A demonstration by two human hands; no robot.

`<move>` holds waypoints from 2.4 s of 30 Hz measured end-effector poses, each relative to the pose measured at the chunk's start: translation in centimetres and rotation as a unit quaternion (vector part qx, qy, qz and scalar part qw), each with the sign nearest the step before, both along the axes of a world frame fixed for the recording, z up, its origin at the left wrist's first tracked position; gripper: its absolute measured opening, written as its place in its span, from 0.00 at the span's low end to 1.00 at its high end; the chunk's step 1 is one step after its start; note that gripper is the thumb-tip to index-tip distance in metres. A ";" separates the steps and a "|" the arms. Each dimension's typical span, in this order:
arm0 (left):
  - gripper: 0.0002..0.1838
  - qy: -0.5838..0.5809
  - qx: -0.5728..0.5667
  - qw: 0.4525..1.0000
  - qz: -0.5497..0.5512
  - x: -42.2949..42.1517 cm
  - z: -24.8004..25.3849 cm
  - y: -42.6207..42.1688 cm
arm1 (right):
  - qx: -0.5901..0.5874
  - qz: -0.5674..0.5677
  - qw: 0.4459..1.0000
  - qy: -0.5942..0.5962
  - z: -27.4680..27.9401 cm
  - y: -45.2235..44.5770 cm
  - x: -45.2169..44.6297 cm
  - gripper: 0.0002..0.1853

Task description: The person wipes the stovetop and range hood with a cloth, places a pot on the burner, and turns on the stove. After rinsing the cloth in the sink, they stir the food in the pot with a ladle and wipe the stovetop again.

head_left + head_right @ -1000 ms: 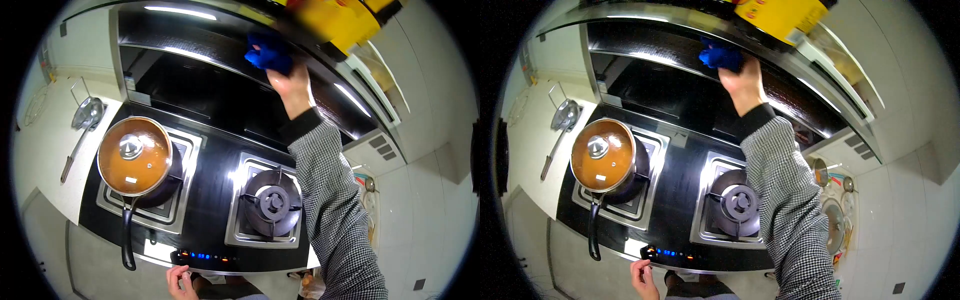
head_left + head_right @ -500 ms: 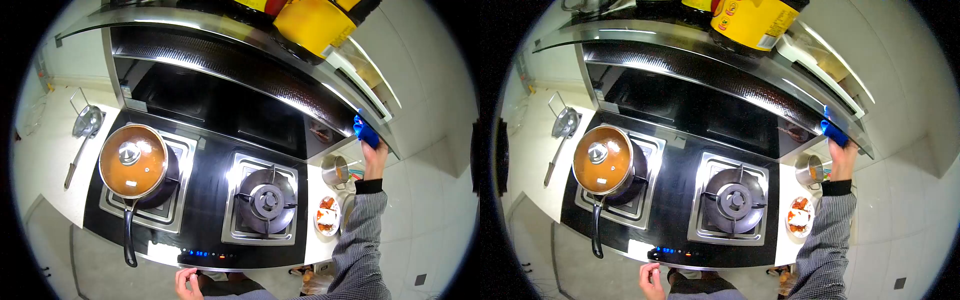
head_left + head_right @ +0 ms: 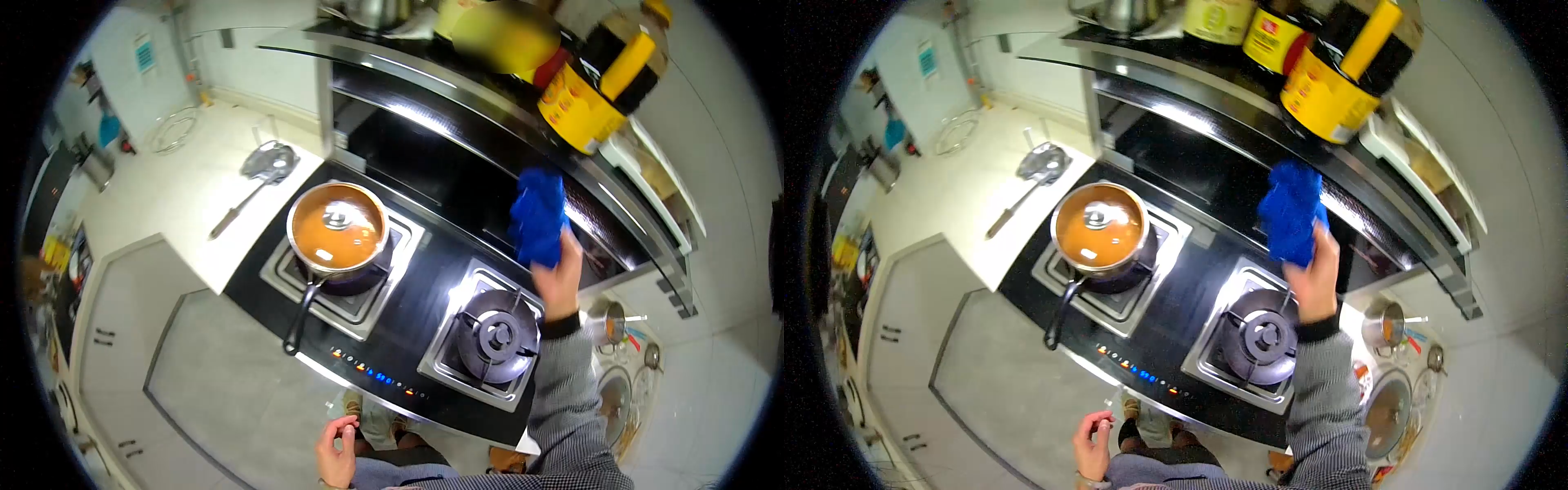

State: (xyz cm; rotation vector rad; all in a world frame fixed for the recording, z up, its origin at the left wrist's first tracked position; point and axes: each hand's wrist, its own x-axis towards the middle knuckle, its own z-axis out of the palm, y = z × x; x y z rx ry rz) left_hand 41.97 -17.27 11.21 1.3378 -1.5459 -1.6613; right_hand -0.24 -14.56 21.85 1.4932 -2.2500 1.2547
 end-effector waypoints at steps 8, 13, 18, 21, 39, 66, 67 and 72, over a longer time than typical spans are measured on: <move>0.28 0.186 0.081 0.979 0.019 5.6 1.5 1.4 | 0.160 0.220 0.750 -0.603 -5.6 -0.6 24.6 0.19; 0.32 0.210 -0.059 0.958 0.184 9.9 3.6 -1.2 | 0.423 0.423 0.611 -0.519 -6.8 -2.3 38.5 0.22; 0.22 0.026 0.046 0.908 0.417 23.5 0.4 -3.1 | 0.273 0.677 0.640 -0.239 -2.6 -5.5 48.8 0.28; 0.23 0.075 0.090 0.822 0.558 30.5 2.0 -5.3 | 0.389 0.733 0.426 -0.362 -3.9 -6.4 53.1 0.29; 0.23 0.254 0.041 0.765 0.590 40.6 4.9 -25.3 | 0.430 0.738 0.514 -0.079 -3.5 -34.6 59.4 0.26; 0.23 0.183 0.090 0.625 0.754 77.6 -3.1 -60.7 | 0.345 0.593 0.727 -0.004 -20.2 -98.2 113.0 0.22; 0.23 0.170 0.096 0.611 0.767 79.0 -2.0 -62.5 | 0.335 0.549 0.757 0.114 -21.4 -99.2 114.9 0.23; 0.22 0.151 0.108 0.606 0.774 84.8 -3.4 -65.9 | 0.471 0.488 0.671 0.298 -24.2 -104.0 119.6 0.27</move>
